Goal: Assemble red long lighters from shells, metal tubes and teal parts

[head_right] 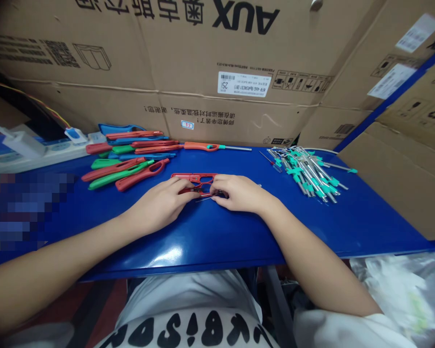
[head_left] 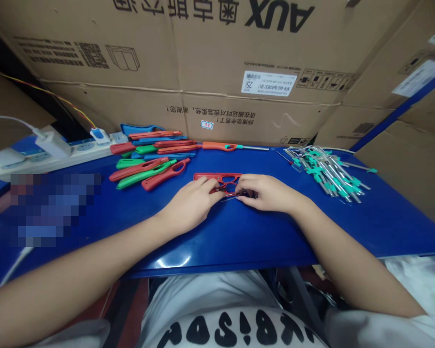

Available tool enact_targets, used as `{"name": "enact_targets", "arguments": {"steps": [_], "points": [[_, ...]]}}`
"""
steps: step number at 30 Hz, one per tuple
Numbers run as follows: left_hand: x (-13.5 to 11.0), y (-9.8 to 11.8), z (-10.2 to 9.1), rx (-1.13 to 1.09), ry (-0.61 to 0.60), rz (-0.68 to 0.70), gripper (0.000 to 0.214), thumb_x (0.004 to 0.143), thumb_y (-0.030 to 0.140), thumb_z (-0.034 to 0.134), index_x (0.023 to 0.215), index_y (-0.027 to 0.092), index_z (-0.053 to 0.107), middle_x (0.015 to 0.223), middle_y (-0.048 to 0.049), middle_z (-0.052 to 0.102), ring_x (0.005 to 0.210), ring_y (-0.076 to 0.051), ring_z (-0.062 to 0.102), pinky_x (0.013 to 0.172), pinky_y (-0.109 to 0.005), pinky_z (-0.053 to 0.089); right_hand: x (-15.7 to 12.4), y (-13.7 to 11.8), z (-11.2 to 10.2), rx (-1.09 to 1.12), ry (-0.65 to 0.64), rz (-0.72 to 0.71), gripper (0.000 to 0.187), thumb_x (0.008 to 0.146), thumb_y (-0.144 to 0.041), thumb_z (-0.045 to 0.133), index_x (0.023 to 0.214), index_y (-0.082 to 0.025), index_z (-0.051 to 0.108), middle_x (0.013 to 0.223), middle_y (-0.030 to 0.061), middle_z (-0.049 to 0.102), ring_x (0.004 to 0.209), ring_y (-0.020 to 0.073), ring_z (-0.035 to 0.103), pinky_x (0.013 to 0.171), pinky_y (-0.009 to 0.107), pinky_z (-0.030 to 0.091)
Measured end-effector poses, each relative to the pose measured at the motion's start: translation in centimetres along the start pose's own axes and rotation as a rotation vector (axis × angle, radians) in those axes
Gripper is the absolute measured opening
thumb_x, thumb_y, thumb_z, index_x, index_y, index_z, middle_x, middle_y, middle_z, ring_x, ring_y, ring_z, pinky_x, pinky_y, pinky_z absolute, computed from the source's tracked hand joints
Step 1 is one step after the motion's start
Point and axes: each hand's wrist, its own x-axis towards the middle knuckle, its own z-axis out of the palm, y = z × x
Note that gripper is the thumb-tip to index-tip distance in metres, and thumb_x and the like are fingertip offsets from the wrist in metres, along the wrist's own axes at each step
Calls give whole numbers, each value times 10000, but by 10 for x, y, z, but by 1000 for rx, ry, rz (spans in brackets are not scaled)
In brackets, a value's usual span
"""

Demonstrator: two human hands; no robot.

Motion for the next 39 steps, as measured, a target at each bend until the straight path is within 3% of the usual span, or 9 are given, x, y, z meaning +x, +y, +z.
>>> {"name": "enact_targets", "arguments": {"steps": [11, 21, 25, 28, 31, 34, 39], "points": [[-1, 1, 0, 8, -5, -6, 344, 980, 126, 468, 1231, 184, 696, 1135, -142, 630, 1060, -292, 586, 871, -424, 542, 0, -2, 1, 9, 12, -1, 174, 940, -228, 591, 1042, -200, 729, 1110, 91, 706, 996, 214, 677, 853, 320, 505], [0, -3, 3, -8, -16, -52, 359, 997, 158, 456, 1262, 222, 689, 1126, -120, 660, 1037, -263, 631, 872, -391, 554, -3, -7, 0, -125, -7, 32, 218, 955, -283, 597, 1096, -216, 750, 1185, 71, 713, 1016, 231, 693, 765, 309, 501], [0, -3, 2, -32, -11, -39, 364, 1007, 167, 451, 1286, 220, 679, 1177, -126, 672, 1081, -270, 642, 900, -410, 564, -3, -3, -4, -111, 101, 40, 239, 960, -312, 582, 1118, -227, 740, 1176, 61, 714, 999, 209, 687, 776, 296, 499], [-1, -3, 3, -48, 10, -2, 369, 1004, 160, 458, 1298, 229, 670, 1268, -107, 671, 1148, -266, 634, 951, -411, 560, -5, 9, -14, -215, 288, 219, 261, 957, -340, 561, 1108, -224, 741, 1154, 78, 714, 949, 218, 680, 749, 313, 496], [-1, -4, 6, -56, 14, 34, 383, 994, 138, 460, 1303, 224, 670, 1371, -79, 647, 1203, -265, 630, 982, -404, 563, -15, 34, -29, -351, 402, 575, 295, 943, -340, 548, 1096, -189, 749, 1144, 128, 710, 941, 268, 678, 756, 361, 505], [-1, -7, 7, -96, 2, 45, 401, 993, 130, 456, 1327, 218, 659, 1407, -65, 636, 1226, -259, 640, 1008, -413, 564, -32, 67, -44, -416, 364, 916, 324, 894, -270, 579, 1137, -132, 743, 1207, 200, 687, 1052, 337, 666, 833, 416, 516], [-1, -10, 7, -134, -13, 82, 407, 984, 124, 464, 1341, 170, 654, 1353, -104, 670, 1222, -258, 659, 1062, -419, 534, -53, 100, -59, -361, 306, 1254, 267, 789, -176, 644, 1019, -161, 777, 1075, 183, 739, 995, 339, 695, 797, 407, 531]]}}
